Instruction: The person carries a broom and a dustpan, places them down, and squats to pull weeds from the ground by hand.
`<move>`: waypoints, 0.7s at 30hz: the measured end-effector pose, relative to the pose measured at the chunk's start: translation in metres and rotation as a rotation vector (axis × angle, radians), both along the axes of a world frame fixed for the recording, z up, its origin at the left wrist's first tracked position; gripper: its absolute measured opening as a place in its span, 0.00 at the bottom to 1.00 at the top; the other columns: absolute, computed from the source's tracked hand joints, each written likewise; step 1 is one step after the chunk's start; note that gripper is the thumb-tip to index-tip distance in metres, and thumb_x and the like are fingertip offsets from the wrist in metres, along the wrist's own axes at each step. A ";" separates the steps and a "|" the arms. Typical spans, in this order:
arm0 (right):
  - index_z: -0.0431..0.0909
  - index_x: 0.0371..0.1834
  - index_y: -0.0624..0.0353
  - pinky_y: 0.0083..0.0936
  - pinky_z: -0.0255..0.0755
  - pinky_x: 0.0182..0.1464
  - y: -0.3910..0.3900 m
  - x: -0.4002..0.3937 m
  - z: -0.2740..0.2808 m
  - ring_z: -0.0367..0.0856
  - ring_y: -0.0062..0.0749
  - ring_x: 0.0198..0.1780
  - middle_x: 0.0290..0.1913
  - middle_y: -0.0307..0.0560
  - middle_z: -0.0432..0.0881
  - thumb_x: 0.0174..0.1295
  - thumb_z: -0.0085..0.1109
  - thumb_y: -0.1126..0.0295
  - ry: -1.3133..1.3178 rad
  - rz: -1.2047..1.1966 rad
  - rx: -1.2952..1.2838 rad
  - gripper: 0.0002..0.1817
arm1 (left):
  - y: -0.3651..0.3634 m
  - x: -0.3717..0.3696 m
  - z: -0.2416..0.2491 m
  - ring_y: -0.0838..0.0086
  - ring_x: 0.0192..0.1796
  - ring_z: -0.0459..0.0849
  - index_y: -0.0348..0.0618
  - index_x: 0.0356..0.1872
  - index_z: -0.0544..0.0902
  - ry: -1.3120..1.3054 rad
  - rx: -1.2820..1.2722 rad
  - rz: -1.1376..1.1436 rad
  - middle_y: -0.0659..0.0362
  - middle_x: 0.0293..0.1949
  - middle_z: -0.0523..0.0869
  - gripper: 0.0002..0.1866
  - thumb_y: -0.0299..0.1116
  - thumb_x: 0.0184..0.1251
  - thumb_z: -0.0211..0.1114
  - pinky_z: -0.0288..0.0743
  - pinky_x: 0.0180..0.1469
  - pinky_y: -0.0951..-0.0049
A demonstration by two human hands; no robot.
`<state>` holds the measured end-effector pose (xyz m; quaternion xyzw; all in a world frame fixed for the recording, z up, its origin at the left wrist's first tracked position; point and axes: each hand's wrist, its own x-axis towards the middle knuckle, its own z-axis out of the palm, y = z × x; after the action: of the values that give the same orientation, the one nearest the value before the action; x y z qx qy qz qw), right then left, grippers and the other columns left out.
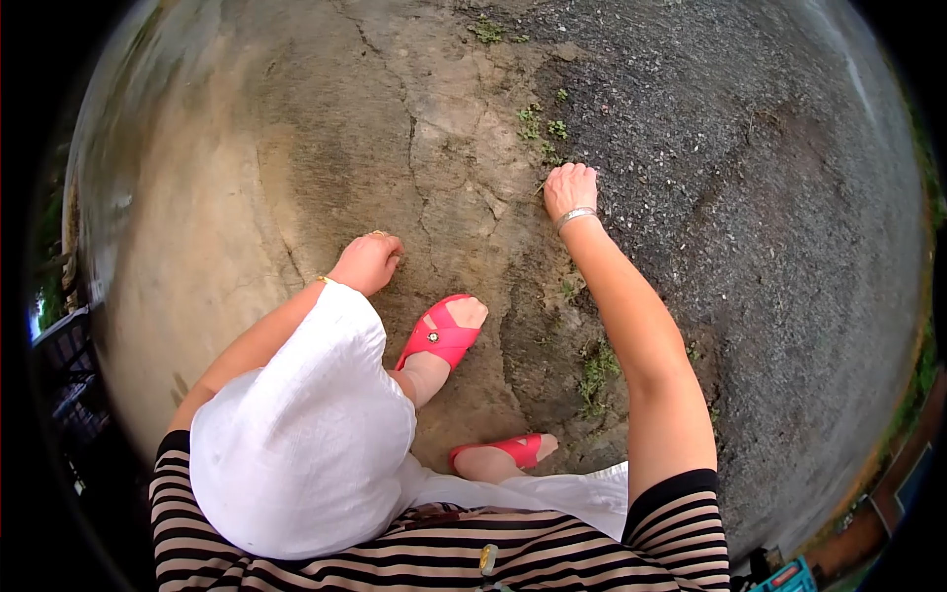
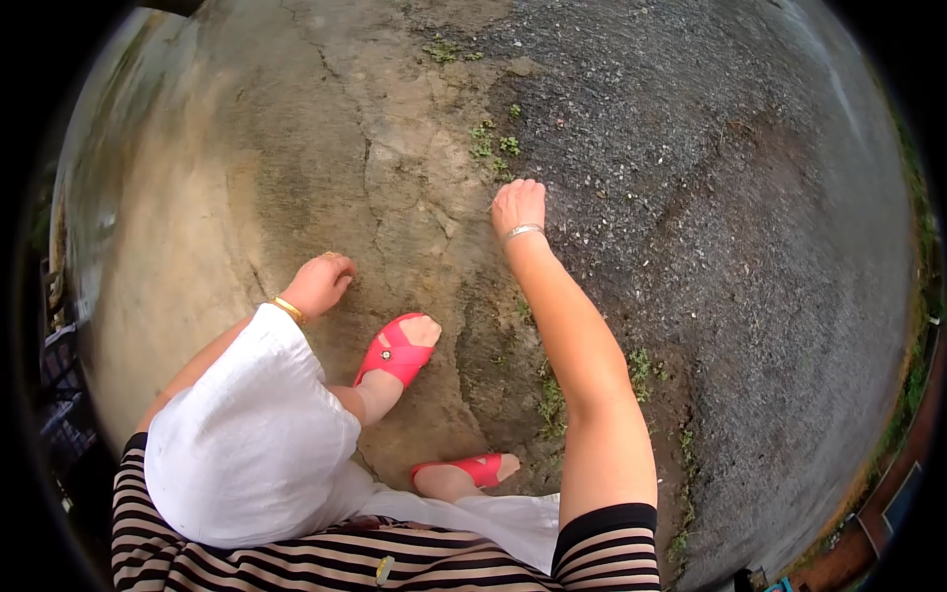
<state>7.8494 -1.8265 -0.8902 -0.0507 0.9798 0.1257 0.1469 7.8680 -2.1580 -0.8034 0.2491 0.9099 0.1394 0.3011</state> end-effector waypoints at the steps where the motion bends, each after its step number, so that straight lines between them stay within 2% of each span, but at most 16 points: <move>1: 0.81 0.39 0.54 0.30 0.65 0.43 0.000 0.001 0.003 0.76 0.33 0.44 0.39 0.42 0.80 0.61 0.48 0.67 0.006 -0.007 -0.025 0.11 | 0.002 -0.001 0.001 0.54 0.44 0.79 0.39 0.38 0.80 0.018 0.006 0.019 0.49 0.37 0.82 0.09 0.26 0.56 0.58 0.73 0.47 0.59; 5: 0.82 0.38 0.54 0.32 0.65 0.44 0.003 -0.003 0.000 0.78 0.33 0.43 0.38 0.41 0.81 0.61 0.49 0.67 0.007 -0.060 -0.061 0.11 | 0.003 -0.003 0.002 0.54 0.45 0.79 0.38 0.36 0.81 0.024 -0.008 0.024 0.50 0.38 0.82 0.08 0.25 0.55 0.59 0.73 0.48 0.60; 8: 0.81 0.38 0.53 0.33 0.67 0.45 0.001 -0.007 0.004 0.79 0.34 0.45 0.39 0.43 0.82 0.61 0.50 0.68 -0.075 -0.053 -0.028 0.10 | -0.003 -0.010 -0.004 0.54 0.50 0.77 0.39 0.41 0.79 0.075 -0.015 0.037 0.50 0.45 0.80 0.12 0.24 0.53 0.61 0.72 0.52 0.61; 11: 0.82 0.39 0.54 0.33 0.67 0.44 -0.005 -0.006 0.005 0.81 0.34 0.43 0.39 0.43 0.83 0.61 0.50 0.67 -0.076 -0.125 -0.018 0.10 | -0.012 -0.025 -0.011 0.54 0.57 0.73 0.41 0.47 0.76 0.329 0.029 0.090 0.50 0.53 0.75 0.19 0.24 0.51 0.63 0.70 0.57 0.58; 12: 0.82 0.39 0.54 0.33 0.68 0.44 -0.004 -0.004 0.004 0.82 0.34 0.42 0.39 0.43 0.83 0.61 0.50 0.67 -0.070 -0.157 -0.027 0.10 | -0.023 -0.035 -0.019 0.53 0.63 0.67 0.43 0.55 0.72 0.307 -0.040 0.126 0.48 0.60 0.69 0.26 0.24 0.50 0.64 0.66 0.61 0.57; 14: 0.81 0.40 0.54 0.33 0.67 0.44 -0.004 -0.003 0.000 0.82 0.35 0.42 0.39 0.42 0.84 0.61 0.49 0.67 -0.073 -0.233 -0.049 0.11 | -0.039 -0.050 -0.027 0.51 0.67 0.62 0.44 0.61 0.68 0.387 -0.131 0.194 0.47 0.65 0.65 0.32 0.26 0.51 0.65 0.64 0.64 0.58; 17: 0.81 0.42 0.53 0.34 0.65 0.44 -0.010 -0.004 -0.002 0.82 0.34 0.42 0.39 0.41 0.84 0.62 0.48 0.66 -0.065 -0.338 -0.034 0.12 | -0.060 -0.073 -0.040 0.50 0.72 0.54 0.46 0.69 0.58 0.350 -0.287 0.330 0.46 0.71 0.53 0.42 0.34 0.52 0.68 0.57 0.69 0.57; 18: 0.81 0.43 0.54 0.34 0.65 0.44 -0.010 -0.006 -0.001 0.82 0.34 0.42 0.39 0.41 0.84 0.62 0.48 0.66 -0.085 -0.359 -0.050 0.12 | -0.069 -0.079 -0.048 0.52 0.73 0.49 0.51 0.71 0.55 0.331 -0.310 0.323 0.48 0.73 0.49 0.43 0.40 0.55 0.67 0.53 0.70 0.52; 21: 0.82 0.44 0.54 0.35 0.65 0.48 -0.016 -0.011 0.001 0.82 0.35 0.44 0.42 0.43 0.84 0.62 0.48 0.68 -0.164 -0.495 -0.130 0.13 | -0.054 -0.079 -0.042 0.53 0.75 0.42 0.58 0.73 0.49 0.257 -0.481 0.315 0.51 0.75 0.42 0.44 0.50 0.58 0.64 0.47 0.70 0.47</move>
<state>7.8389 -1.8422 -0.8890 0.1711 0.9532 0.0184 0.2486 7.7891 -2.2123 -0.8453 0.0422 0.9748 -0.0673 0.2084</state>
